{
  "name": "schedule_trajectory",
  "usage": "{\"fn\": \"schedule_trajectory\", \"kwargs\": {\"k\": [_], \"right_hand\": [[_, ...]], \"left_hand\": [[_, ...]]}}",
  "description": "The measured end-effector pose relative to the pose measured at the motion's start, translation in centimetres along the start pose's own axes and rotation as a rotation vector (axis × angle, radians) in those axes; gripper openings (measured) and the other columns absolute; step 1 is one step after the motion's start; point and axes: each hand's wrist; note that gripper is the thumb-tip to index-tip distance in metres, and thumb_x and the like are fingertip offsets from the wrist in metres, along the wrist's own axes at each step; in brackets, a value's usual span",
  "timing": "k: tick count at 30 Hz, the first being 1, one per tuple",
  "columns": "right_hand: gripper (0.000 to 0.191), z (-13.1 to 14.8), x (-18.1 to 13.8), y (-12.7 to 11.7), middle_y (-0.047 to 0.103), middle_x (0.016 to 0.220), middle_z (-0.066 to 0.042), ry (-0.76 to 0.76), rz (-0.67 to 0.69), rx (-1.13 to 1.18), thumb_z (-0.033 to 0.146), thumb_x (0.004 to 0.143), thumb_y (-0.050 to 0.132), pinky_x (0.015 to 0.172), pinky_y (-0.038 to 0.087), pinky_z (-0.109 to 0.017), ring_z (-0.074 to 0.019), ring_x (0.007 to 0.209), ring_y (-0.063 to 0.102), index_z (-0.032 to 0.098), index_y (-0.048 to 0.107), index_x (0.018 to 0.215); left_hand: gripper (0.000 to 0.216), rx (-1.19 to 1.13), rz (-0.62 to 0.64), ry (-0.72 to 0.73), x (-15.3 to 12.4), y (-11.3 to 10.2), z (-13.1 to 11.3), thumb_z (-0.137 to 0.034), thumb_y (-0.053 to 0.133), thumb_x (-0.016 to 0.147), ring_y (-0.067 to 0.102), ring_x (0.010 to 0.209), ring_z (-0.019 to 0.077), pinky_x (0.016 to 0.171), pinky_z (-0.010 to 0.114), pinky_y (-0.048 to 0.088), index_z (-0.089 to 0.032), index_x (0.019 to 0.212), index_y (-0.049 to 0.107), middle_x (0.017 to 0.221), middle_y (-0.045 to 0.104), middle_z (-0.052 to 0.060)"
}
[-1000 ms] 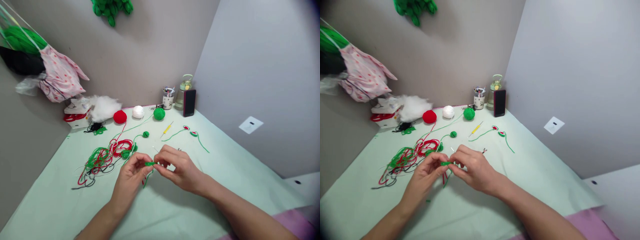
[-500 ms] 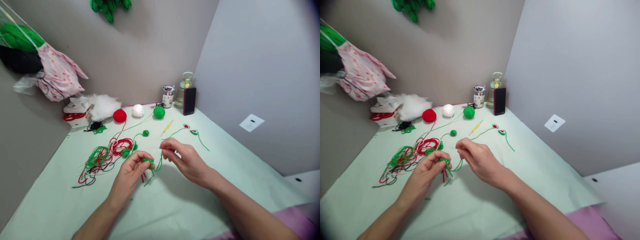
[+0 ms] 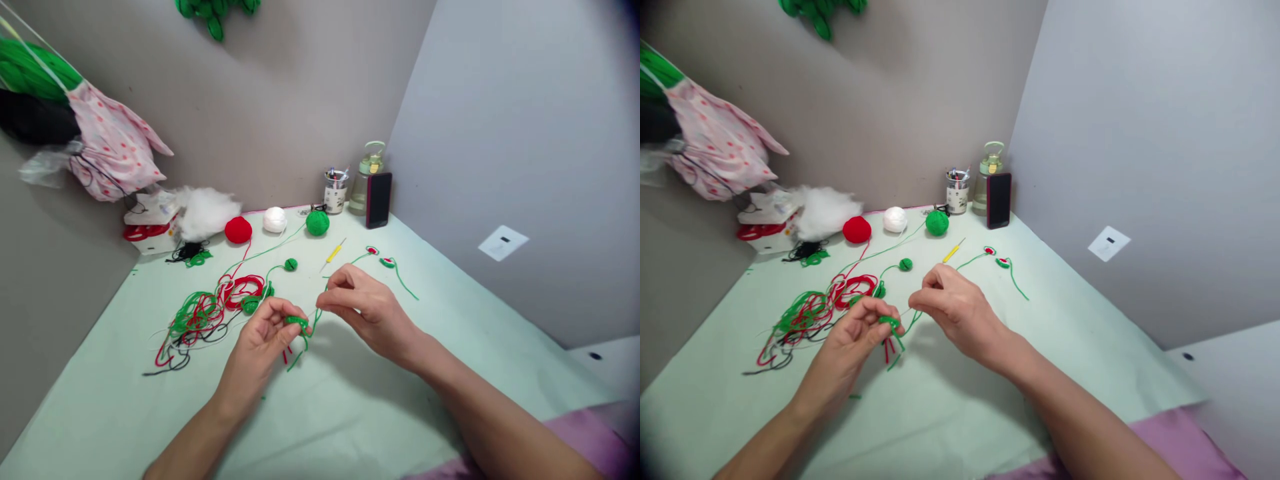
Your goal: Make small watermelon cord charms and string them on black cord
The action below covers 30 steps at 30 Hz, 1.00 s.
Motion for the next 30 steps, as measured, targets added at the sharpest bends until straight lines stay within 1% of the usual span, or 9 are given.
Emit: {"fn": "schedule_trajectory", "kwargs": {"k": [4, 8, 18, 23, 30], "right_hand": [[0.02, 0.0, 0.04, -0.19, 0.052, 0.084, -0.005, -0.011, 0.02, -0.025, 0.006, 0.095, 0.053, 0.065, 0.045, -0.025, -0.0132, 0.076, 0.052, 0.016, 0.069, 0.089], [0.018, -0.09, 0.06, -0.32, 0.052, 0.084, -0.005, -0.038, 0.026, -0.001, 0.006, 0.094, 0.054, 0.066, 0.045, -0.026, -0.0133, 0.077, 0.052, 0.016, 0.069, 0.09], [0.015, 0.07, -0.09, 0.13, 0.055, 0.087, -0.004, 0.092, 0.069, 0.247, 0.012, 0.095, 0.058, 0.068, 0.049, -0.025, -0.0124, 0.078, 0.057, 0.019, 0.071, 0.094], [0.015, 0.25, -0.1, 0.27, 0.055, 0.086, -0.004, 0.105, 0.076, 0.271, 0.013, 0.095, 0.058, 0.067, 0.049, -0.025, -0.0123, 0.077, 0.057, 0.019, 0.072, 0.093], [0.015, 0.22, 0.02, -0.09, 0.056, 0.088, -0.004, 0.105, 0.092, 0.283, 0.015, 0.096, 0.058, 0.068, 0.049, -0.025, -0.0124, 0.077, 0.057, 0.019, 0.072, 0.094]], "left_hand": [[0.011, -0.022, -0.008, -0.011, -0.02, 0.16, -0.2, -0.027, 0.068, 0.088, 0.061, 0.085, 0.0162, 0.082, 0.029, 0.045, -0.02, 0.092, 0.06, 0.091, 0.063, 0.001], [0.01, -0.028, 0.009, 0.0, -0.03, 0.14, -0.24, -0.026, 0.067, 0.089, 0.062, 0.085, 0.0155, 0.082, 0.028, 0.045, -0.021, 0.092, 0.059, 0.091, 0.064, 0.001], [0.01, -0.077, 0.055, -0.01, -0.06, -0.21, 0.08, -0.028, 0.068, 0.089, 0.064, 0.086, 0.0149, 0.08, 0.027, 0.046, -0.022, 0.093, 0.061, 0.092, 0.064, 0.0], [0.012, -0.102, 0.05, -0.04, -0.08, 0.02, -0.33, -0.028, 0.07, 0.087, 0.064, 0.083, 0.0138, 0.078, 0.025, 0.047, -0.021, 0.09, 0.062, 0.09, 0.065, -0.001], [0.008, -0.135, 0.061, -0.075, -0.13, 0.26, -0.43, -0.025, 0.068, 0.089, 0.065, 0.083, 0.0134, 0.079, 0.025, 0.046, -0.021, 0.091, 0.061, 0.092, 0.064, -0.001]]}}
Point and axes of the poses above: each hand's wrist, its own x-axis towards the middle knuckle, its own y-axis out of the palm, z = x × y
